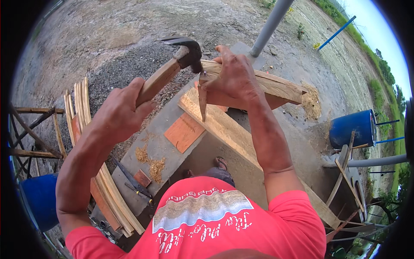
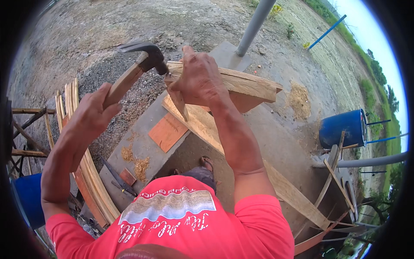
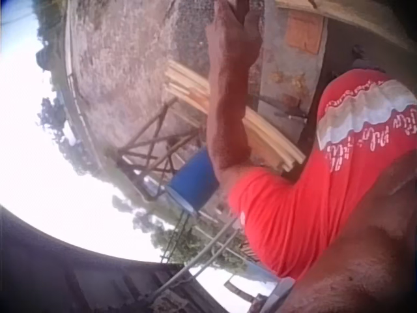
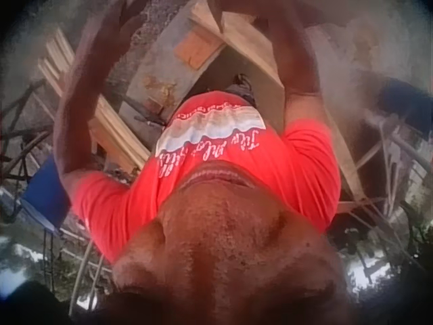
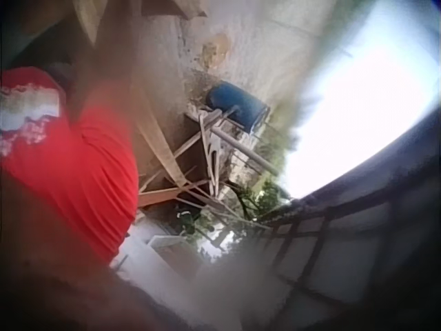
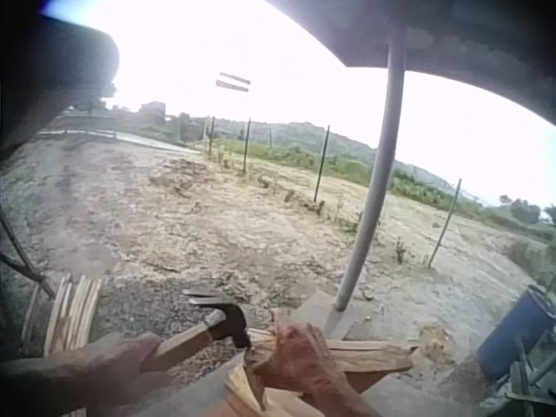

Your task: The person fits plywood pieces into a shelf frame by hand, carries them outside to a workbench, and uses a hammer to nail a support piece to the plywood before returning to the frame.

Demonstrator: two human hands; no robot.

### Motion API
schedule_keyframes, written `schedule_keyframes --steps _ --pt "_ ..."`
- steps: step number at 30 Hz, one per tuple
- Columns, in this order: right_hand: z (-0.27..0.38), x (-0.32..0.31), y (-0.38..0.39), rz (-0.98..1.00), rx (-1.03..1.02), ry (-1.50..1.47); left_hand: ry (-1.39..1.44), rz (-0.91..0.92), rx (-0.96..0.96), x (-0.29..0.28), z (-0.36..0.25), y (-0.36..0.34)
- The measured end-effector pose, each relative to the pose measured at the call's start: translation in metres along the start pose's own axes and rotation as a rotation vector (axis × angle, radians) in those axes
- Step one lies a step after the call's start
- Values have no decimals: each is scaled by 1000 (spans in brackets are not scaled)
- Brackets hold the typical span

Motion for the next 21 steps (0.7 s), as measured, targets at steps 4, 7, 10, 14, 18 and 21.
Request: schedule_keyframes --steps 4,7,10,14,18,21 --pt "-14 -4 3 -49 -13 -6 583 -149 -90 -38 -26 13" --pt "-16 -5 5 -9 25 1 855 -430 68 -68 -35 18" --pt "-11 -4 5 -18 5 -11 546 -204 10 -29 -26 8" --pt "2 -1 0 -5 70 -13 -76 -20 127 0 -17 0" --pt "-12 -2 3 -18 16 -18 232 -182 215 -35 -40 9" --pt "-21 -3 6 -24 61 -2 643 -393 256 -55 -51 13"
Point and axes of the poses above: each hand's wrist, its own y-axis away from the middle knuckle, its own x-axis out of the palm, z = x × y, the point moved 3 cm from there along -y, towards the middle knuckle, and after that the axes turned 12 degrees about -x, right-handed, at the moved point
